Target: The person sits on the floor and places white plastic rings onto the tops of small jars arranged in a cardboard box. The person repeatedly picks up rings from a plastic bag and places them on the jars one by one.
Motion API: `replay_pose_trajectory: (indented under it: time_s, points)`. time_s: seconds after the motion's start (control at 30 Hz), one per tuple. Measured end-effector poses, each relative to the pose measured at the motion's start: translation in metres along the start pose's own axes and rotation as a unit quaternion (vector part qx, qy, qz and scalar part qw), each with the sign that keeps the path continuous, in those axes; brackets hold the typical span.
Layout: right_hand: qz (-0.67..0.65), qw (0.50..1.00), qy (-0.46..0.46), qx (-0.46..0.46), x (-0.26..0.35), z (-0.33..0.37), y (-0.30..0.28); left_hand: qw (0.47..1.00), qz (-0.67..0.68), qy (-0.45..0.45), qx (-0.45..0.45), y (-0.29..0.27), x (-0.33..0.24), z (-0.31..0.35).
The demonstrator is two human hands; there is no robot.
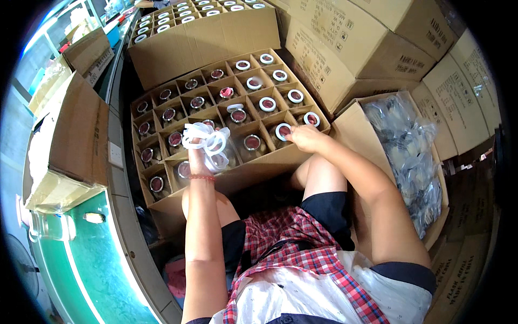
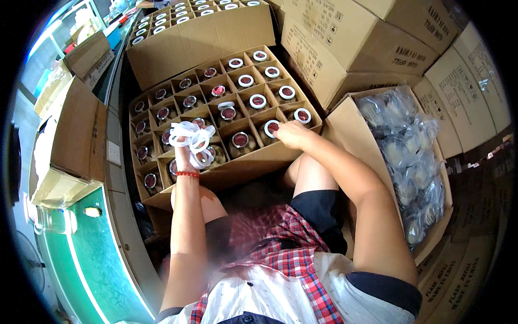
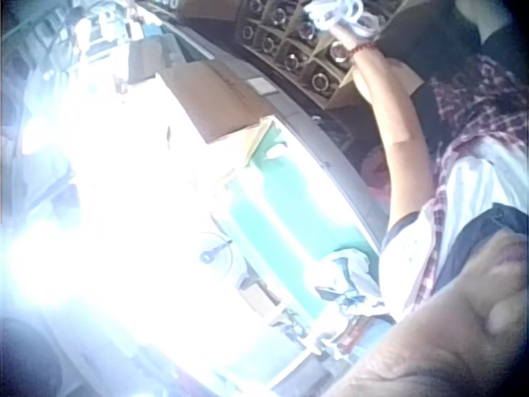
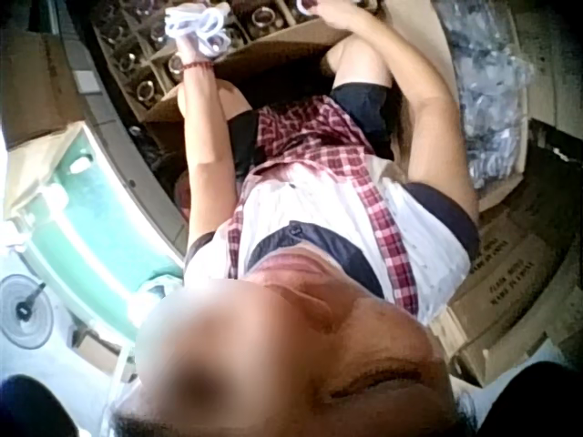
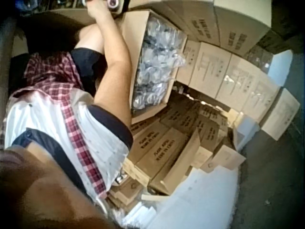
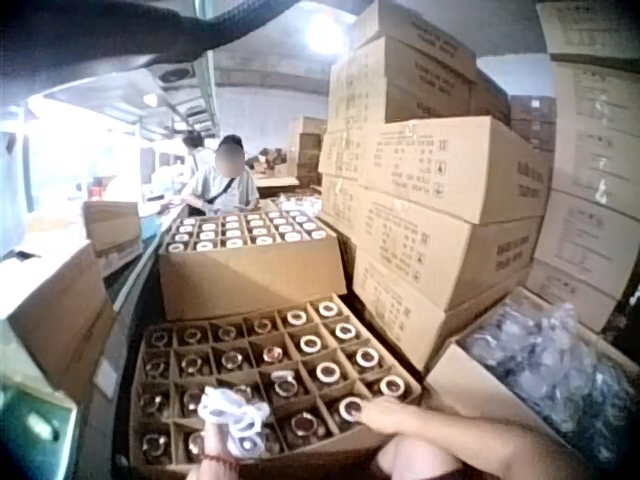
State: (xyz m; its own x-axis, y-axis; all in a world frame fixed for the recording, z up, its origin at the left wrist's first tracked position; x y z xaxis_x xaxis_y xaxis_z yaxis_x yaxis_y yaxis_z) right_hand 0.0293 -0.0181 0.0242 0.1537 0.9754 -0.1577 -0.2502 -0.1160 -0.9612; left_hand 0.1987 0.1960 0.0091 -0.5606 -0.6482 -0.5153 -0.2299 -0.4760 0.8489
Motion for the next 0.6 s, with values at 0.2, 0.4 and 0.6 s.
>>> replay_pose_trajectory:
  time_s: [0.2, 0.4, 0.6]
  points:
    - [-0.13, 0.985, 0.008, -0.115, 0.031, 0.007, -0.05, 0.998, -0.004, 0.057, 0.03, -0.025, 0.006, -0.02]
    - [-0.242, 0.903, -0.139, -0.327, 0.126, 0.003, -0.153, 0.999, -0.008, 0.042, 0.0, -0.035, 0.004, -0.02]
    - [-0.241, 0.885, -0.208, -0.341, 0.143, -0.006, -0.151, 0.998, -0.032, 0.057, 0.009, -0.025, 0.003, -0.019]
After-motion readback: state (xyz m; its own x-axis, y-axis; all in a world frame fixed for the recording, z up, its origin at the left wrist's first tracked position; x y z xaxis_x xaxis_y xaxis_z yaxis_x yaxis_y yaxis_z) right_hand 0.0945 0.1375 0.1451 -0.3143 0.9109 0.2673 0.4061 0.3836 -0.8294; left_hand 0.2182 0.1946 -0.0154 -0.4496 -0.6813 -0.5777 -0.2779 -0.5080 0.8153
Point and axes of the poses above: each hand's wrist, its own z-axis away from the middle knuckle, its own y-axis out of the palm, x = y × z, the point moved 7 cm from there along -z, towards the middle knuckle, and after that the axes turned 9 degrees about y, right-handed, at the moved point
